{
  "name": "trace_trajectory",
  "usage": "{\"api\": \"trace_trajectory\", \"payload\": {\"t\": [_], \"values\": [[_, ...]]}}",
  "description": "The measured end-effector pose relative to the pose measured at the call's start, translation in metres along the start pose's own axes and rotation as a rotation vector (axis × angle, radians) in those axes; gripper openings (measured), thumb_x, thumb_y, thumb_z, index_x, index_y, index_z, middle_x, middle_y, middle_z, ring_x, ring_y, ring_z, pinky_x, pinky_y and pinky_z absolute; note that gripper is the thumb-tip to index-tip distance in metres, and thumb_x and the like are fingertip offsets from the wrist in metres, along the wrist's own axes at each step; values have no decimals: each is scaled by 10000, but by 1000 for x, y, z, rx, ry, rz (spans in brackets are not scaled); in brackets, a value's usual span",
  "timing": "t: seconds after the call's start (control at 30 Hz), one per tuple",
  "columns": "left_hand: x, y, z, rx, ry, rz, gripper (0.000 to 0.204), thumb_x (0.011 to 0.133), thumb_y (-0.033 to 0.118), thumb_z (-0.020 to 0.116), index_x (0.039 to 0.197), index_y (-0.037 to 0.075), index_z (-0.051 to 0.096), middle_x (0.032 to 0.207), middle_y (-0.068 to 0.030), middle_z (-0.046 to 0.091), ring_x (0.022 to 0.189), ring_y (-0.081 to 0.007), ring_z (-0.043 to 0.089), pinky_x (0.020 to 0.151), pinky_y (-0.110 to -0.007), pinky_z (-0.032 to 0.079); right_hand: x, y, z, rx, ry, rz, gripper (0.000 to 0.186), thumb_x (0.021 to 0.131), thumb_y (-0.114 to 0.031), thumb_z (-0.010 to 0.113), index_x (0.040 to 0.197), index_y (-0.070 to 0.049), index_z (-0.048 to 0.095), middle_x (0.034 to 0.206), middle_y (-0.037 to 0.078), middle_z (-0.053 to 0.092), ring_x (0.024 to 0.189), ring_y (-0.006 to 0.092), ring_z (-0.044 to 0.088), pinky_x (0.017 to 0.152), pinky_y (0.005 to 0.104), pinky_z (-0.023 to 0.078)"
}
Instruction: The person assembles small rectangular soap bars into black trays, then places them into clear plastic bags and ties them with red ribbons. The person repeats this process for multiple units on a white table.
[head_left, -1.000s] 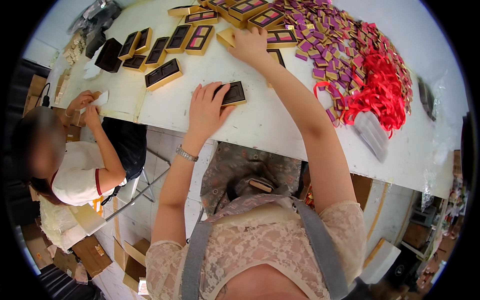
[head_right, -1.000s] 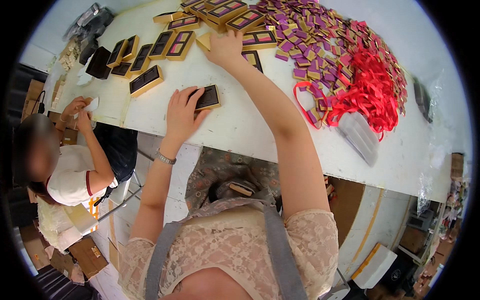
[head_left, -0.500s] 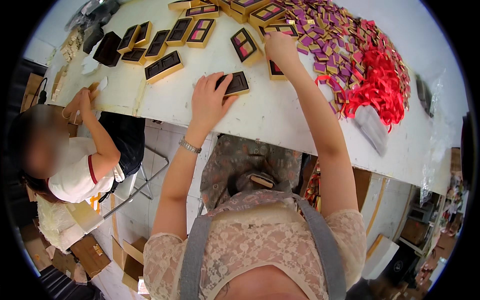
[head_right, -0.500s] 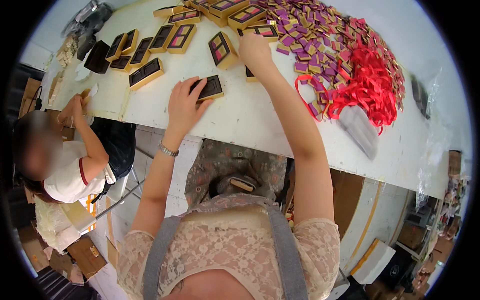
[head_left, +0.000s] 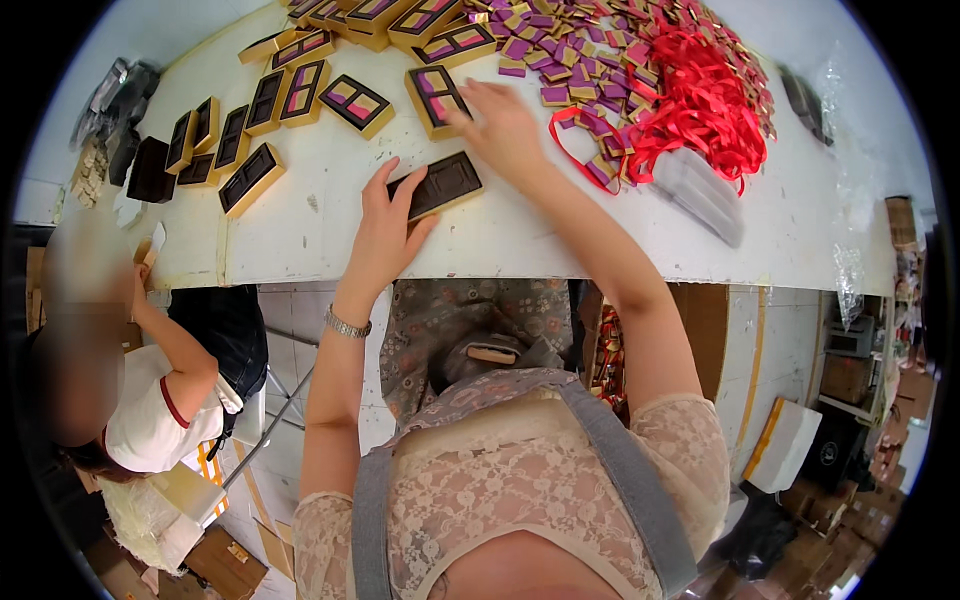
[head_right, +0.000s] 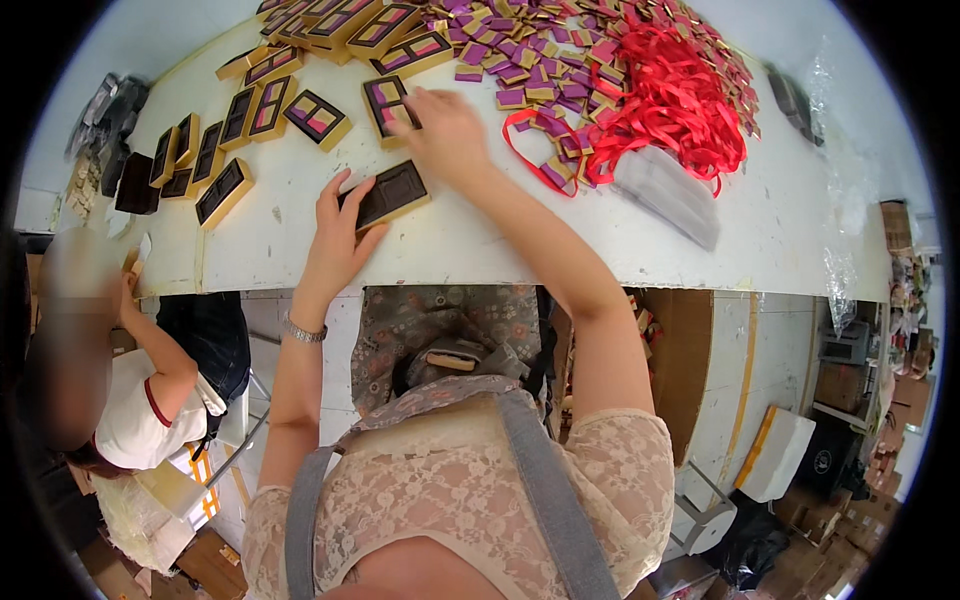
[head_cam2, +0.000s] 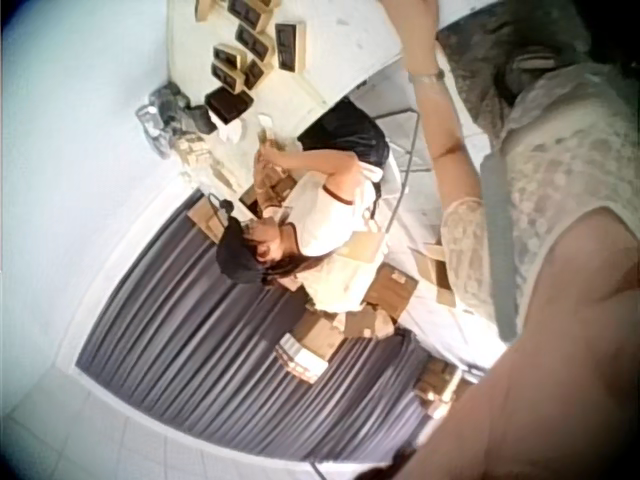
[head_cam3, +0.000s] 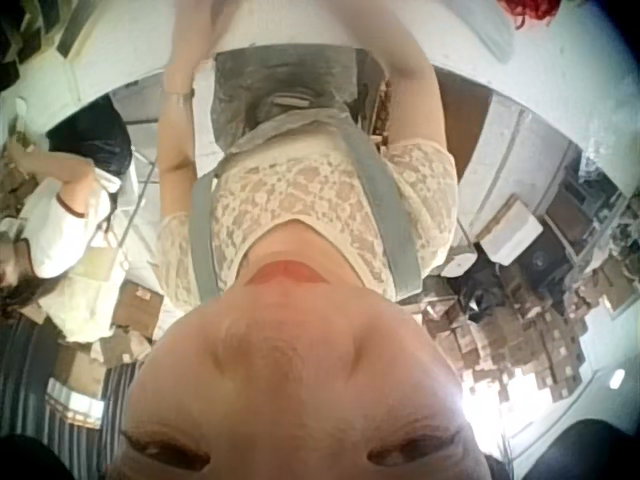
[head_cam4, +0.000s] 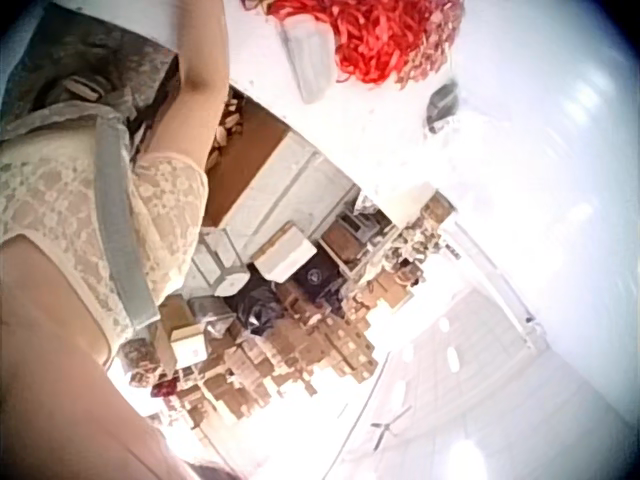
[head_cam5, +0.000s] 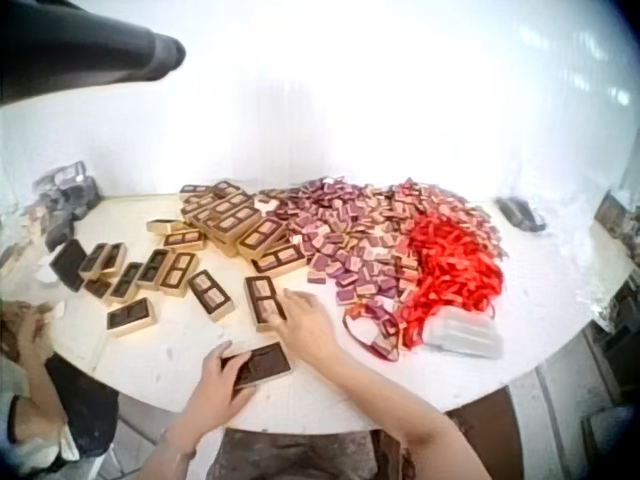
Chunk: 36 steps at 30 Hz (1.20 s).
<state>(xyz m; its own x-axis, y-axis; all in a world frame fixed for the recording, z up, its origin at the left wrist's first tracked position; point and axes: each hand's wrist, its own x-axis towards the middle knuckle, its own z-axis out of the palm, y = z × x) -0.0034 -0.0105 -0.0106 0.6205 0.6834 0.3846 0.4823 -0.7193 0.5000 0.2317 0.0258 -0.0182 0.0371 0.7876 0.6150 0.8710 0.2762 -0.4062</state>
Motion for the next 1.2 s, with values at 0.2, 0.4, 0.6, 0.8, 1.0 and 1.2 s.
{"api": "trace_trajectory", "payload": {"t": [0.2, 0.4, 0.6, 0.8, 1.0, 1.2], "values": [[34, 3, 14, -112, -86, 28, 655, 762, 188, 755, 1344, 90, 473, 1239, -129, 494, 1160, -319, 482, 990, -390, 425, -6, 85, -66, -625, -245, 1, 188, 840, -209, 646, 1002, -141, 713, 1068, 19, 679, 1067, 225, 556, 860, 465, 453], [29, 1, 20, -268, -29, -150, 896, 637, 158, 859, 1395, 100, 384, 1219, -108, 560, 1113, -260, 559, 939, -354, 468, -5, 3, -63, 345, -147, -99, 155, 863, -149, 650, 973, -64, 717, 911, 83, 685, 771, 248, 634, 698, 336, 509], [28, 0, 22, -544, -91, -234, 976, 619, 155, 869, 1437, 91, 341, 1197, -105, 605, 1042, -272, 605, 911, -355, 485, -44, -38, -35, 79, -198, -409, 231, 833, -257, 680, 992, -92, 707, 1060, 18, 662, 1038, 228, 593, 859, 398, 478], [31, 14, 16, -9, -106, 251, 674, 757, 247, 773, 1364, 153, 497, 1292, -123, 554, 1087, -299, 569, 912, -384, 482, -58, -16, -73, -4, -316, -390, 319, 898, -357, 586, 1051, -86, 659, 1051, 39, 657, 1036, 257, 595, 868, 440, 477], [40, 12, 19, -4, -116, 178, 559, 755, 183, 760, 1285, 137, 587, 1311, -139, 516, 1157, -333, 512, 950, -407, 460, 64, 193, -100, -497, 37, 251, 270, 845, -306, 609, 995, -103, 703, 910, 156, 697, 872, 348, 662, 762, 445, 540], [37, 5, 18, -10, -57, 114, 572, 755, 184, 766, 1293, 141, 577, 1307, -131, 520, 1151, -326, 519, 951, -394, 465, 97, 274, -74, -935, -302, 407, 322, 819, -362, 597, 939, -95, 731, 922, 155, 708, 882, 342, 683, 790, 455, 544]]}}
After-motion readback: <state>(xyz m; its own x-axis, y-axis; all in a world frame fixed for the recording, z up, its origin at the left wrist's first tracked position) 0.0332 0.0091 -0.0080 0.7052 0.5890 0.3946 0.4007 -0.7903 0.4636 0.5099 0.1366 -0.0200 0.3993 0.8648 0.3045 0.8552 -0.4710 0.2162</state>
